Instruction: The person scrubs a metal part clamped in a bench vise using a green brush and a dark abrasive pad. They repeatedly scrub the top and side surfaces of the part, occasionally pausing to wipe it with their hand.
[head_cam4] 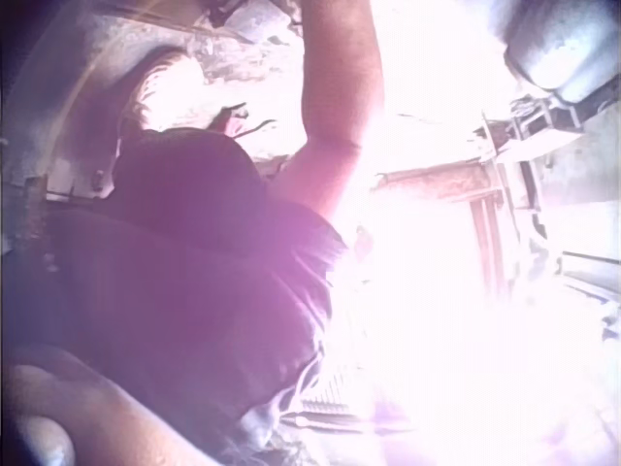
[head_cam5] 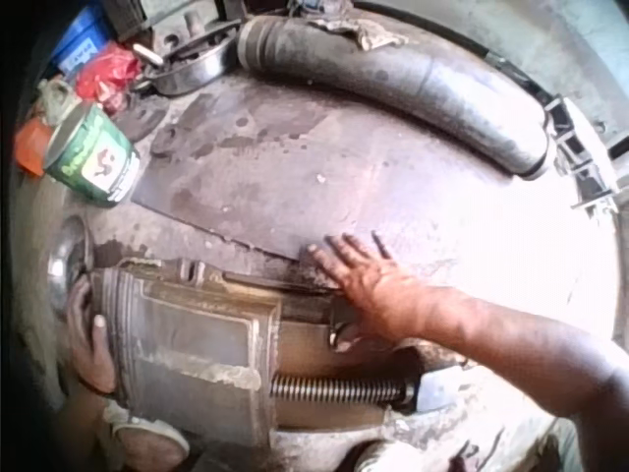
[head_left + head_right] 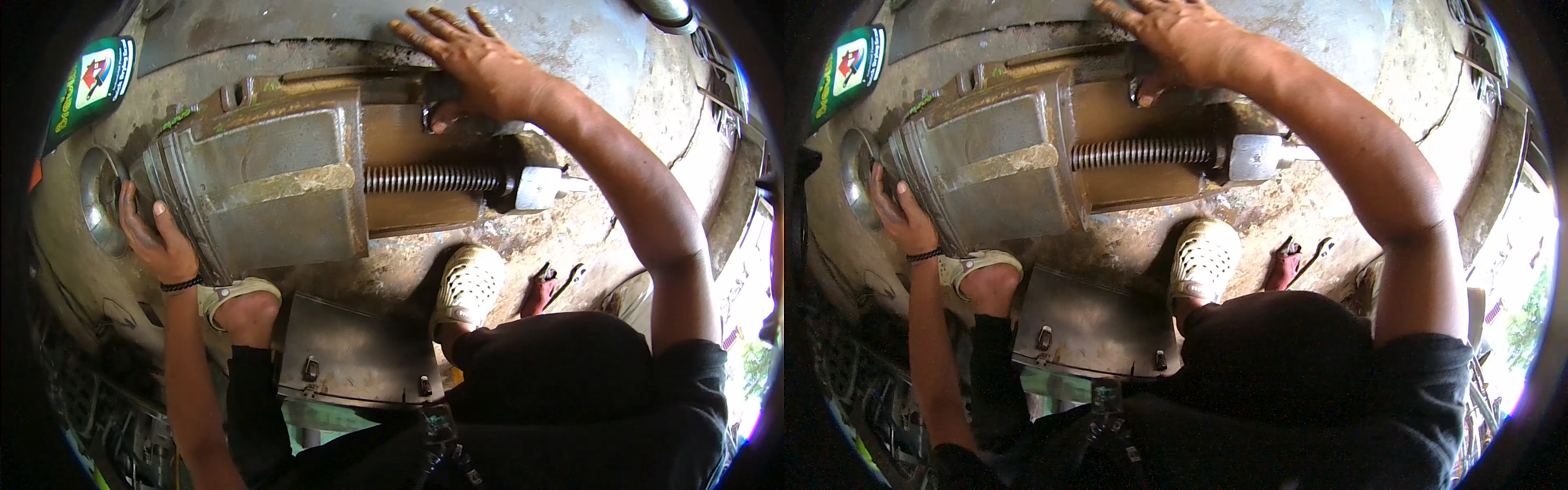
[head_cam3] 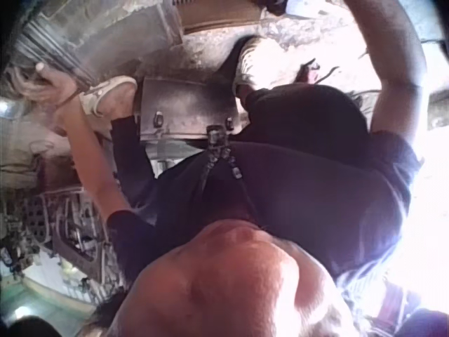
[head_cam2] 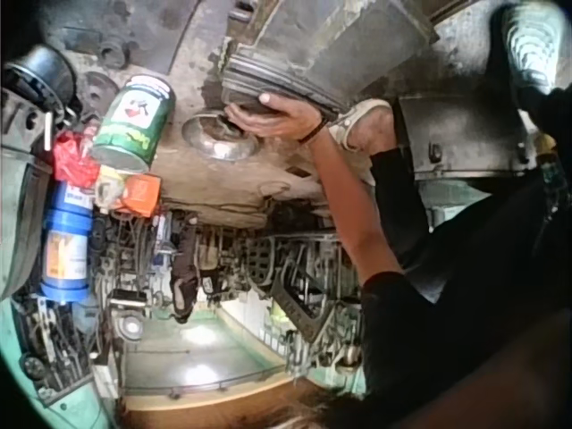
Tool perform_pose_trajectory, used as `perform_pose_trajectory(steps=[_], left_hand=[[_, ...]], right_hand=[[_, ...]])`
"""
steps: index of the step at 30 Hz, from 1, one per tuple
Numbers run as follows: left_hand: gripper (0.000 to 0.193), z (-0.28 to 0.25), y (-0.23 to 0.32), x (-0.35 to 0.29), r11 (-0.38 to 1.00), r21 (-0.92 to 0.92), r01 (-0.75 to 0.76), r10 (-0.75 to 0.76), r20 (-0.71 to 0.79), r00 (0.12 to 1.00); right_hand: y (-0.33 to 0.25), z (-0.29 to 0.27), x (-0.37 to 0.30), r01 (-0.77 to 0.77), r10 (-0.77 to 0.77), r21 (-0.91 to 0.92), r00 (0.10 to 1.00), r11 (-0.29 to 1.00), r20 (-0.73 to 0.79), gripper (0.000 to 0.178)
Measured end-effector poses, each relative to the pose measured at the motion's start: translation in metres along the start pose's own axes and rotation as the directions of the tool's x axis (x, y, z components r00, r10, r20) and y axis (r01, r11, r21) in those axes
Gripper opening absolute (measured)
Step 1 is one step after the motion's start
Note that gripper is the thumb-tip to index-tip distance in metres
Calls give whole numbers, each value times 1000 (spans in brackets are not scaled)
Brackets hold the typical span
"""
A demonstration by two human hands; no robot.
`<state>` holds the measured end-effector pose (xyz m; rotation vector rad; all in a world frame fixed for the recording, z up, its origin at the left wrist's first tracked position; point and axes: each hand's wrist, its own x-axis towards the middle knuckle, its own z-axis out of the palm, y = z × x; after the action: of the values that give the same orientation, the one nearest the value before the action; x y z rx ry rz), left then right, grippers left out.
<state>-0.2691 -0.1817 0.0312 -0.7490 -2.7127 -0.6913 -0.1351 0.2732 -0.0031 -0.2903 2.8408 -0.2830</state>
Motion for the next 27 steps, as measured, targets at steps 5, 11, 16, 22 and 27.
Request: perform_pose_trajectory(steps=[5,11,16,22,27], left_hand=[[47,0,-1,-2,1000,-8,-2,2,-16,1000],[46,0,0,-1,999,10,-34,34,0,999],[44,-1,-2,-2,1000,23,-1,1,-5,1000],[41,-2,-4,0,996,79,-40,40,4,999],[41,-1,-5,0,1000,23,-17,17,-8,1000]], right_hand=[[29,4,-30,-172,171,8,983,985,64,136],[42,-5,-34,-176,171,5,963,984,206,115],[38,-2,-57,-188,192,254,981,949,10,48],[46,-34,-55,-235,175,508,971,829,165,40],[32,-47,-34,-287,194,518,954,806,228,63]])
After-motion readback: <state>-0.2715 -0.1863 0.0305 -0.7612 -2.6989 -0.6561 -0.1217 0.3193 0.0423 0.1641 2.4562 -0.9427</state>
